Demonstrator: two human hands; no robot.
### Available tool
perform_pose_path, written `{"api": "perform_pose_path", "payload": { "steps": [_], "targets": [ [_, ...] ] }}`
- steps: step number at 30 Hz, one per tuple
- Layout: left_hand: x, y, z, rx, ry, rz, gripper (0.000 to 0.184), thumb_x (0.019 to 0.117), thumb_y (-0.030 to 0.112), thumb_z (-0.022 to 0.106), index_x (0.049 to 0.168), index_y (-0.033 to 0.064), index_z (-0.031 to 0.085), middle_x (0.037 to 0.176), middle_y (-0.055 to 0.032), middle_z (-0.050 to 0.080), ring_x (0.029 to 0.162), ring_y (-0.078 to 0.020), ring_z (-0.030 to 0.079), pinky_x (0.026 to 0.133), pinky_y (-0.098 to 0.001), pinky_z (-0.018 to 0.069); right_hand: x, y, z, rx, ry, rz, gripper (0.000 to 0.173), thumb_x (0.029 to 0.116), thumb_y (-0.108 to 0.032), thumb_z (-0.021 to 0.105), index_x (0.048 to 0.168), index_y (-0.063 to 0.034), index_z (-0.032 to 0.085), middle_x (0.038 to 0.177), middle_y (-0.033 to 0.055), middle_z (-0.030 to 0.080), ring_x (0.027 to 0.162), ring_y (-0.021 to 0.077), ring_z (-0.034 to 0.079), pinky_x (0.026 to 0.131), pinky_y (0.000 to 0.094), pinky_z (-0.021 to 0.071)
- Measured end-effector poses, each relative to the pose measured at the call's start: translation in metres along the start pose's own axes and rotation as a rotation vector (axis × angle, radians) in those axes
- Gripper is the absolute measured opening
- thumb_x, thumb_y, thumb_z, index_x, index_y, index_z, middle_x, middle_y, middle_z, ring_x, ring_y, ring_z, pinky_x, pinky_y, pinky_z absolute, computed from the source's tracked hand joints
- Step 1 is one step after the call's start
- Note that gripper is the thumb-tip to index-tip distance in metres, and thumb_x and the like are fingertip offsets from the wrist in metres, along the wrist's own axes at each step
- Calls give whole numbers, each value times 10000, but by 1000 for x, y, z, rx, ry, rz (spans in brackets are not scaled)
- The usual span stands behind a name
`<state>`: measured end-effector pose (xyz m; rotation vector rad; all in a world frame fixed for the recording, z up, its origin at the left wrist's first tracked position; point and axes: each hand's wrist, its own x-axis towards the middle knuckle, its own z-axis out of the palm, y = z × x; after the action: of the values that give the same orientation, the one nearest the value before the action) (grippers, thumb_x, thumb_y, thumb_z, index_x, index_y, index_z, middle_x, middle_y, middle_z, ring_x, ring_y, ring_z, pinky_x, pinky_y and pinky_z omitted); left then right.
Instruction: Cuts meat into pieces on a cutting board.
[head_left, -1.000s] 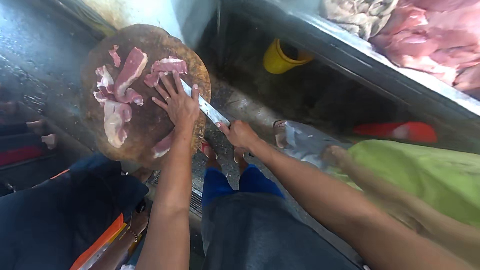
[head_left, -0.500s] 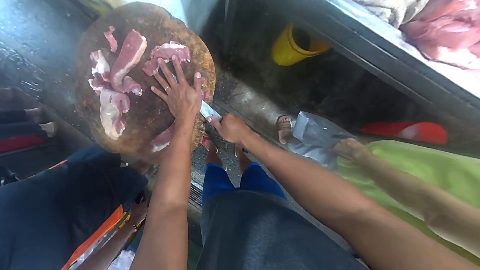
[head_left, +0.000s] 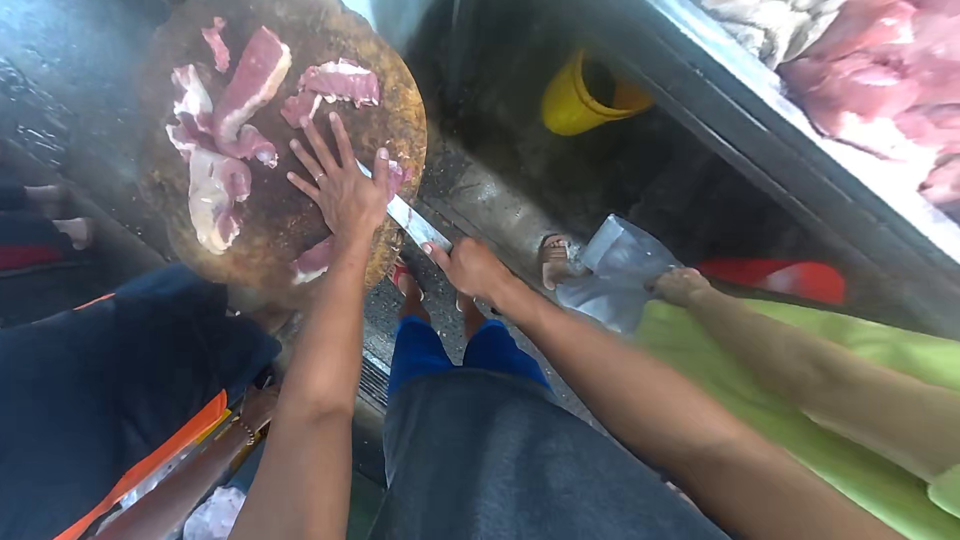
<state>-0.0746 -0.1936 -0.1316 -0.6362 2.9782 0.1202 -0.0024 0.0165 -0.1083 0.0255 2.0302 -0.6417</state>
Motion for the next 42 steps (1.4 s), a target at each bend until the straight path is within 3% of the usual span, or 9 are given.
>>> {"api": "perform_pose_path", "payload": {
  "steps": [3, 7, 14, 18, 23, 30, 35, 39, 42],
  "targets": [
    [3, -2, -2, 12, 3, 8, 862, 956, 786, 237, 1669, 331, 71, 1741, -68, -77, 1589, -391, -58, 1166, -782, 9, -7, 6, 7, -2, -32, 39, 794, 980, -765, 351, 913, -47, 682, 826, 193, 688, 798, 363, 711, 709, 593, 569],
    [9, -2, 1, -2, 25, 1, 826, 985, 739, 227, 1671, 314, 55, 1738, -93, -84, 1588, -395, -63, 1162, -788, 10, 10, -35, -8, -22, -65, 12, 786, 1009, -721, 358, 947, -6, 677, 924, 227, 695, 926, 400, 708, 787, 626, 559],
    [5, -3, 0, 5, 60, 11, 820, 987, 736, 213, 1672, 313, 57, 1739, -88, -79, 1587, -400, -60, 1166, -781, 8, -7, -20, 11, 14, -48, 13, 764, 1000, -726, 372, 887, -31, 668, 782, 189, 670, 730, 346, 707, 657, 557, 583],
    [7, -1, 1, -15, 62, -4, 850, 976, 755, 223, 1673, 300, 51, 1738, -89, -84, 1590, -390, -52, 1174, -771, 9, 11, -39, 6, 13, -88, -16, 793, 1001, -736, 355, 888, -17, 670, 857, 209, 679, 852, 382, 702, 736, 607, 559],
    [-1, -25, -20, -292, 196, -99, 818, 1013, 674, 285, 1674, 239, 82, 1741, -87, -32, 1598, -331, -25, 1187, -751, 35, 16, -47, 3, -12, -74, -36, 811, 993, -754, 333, 861, -23, 659, 865, 213, 677, 863, 381, 704, 725, 604, 556],
    [-18, -29, -6, 11, -40, -74, 891, 949, 803, 229, 1670, 320, 25, 1736, -49, -126, 1588, -368, -106, 1171, -777, -2, 10, -38, 8, -20, -76, -44, 781, 1010, -726, 339, 890, -27, 666, 859, 195, 681, 865, 372, 707, 739, 597, 561],
    [-20, -31, -7, -20, 81, -44, 889, 947, 774, 304, 1671, 306, 88, 1742, -70, -59, 1595, -355, -56, 1188, -752, 12, -11, -6, 27, -102, -28, 22, 805, 983, -773, 326, 935, -53, 682, 844, 188, 701, 805, 361, 723, 709, 589, 578],
    [-18, -31, -6, -51, 64, -73, 870, 971, 751, 285, 1673, 289, 63, 1740, -88, -70, 1595, -360, -55, 1192, -751, 15, -4, -44, 12, -112, -96, 38, 788, 1006, -733, 348, 1009, -20, 685, 967, 229, 704, 959, 408, 711, 792, 632, 563],
    [-20, -34, -5, -42, 61, -71, 883, 963, 764, 286, 1673, 294, 55, 1739, -94, -70, 1594, -367, -56, 1186, -760, 13, 3, -48, 17, -116, -94, -9, 793, 998, -746, 342, 930, -28, 671, 898, 212, 692, 900, 396, 713, 739, 614, 566]
  ]
}}
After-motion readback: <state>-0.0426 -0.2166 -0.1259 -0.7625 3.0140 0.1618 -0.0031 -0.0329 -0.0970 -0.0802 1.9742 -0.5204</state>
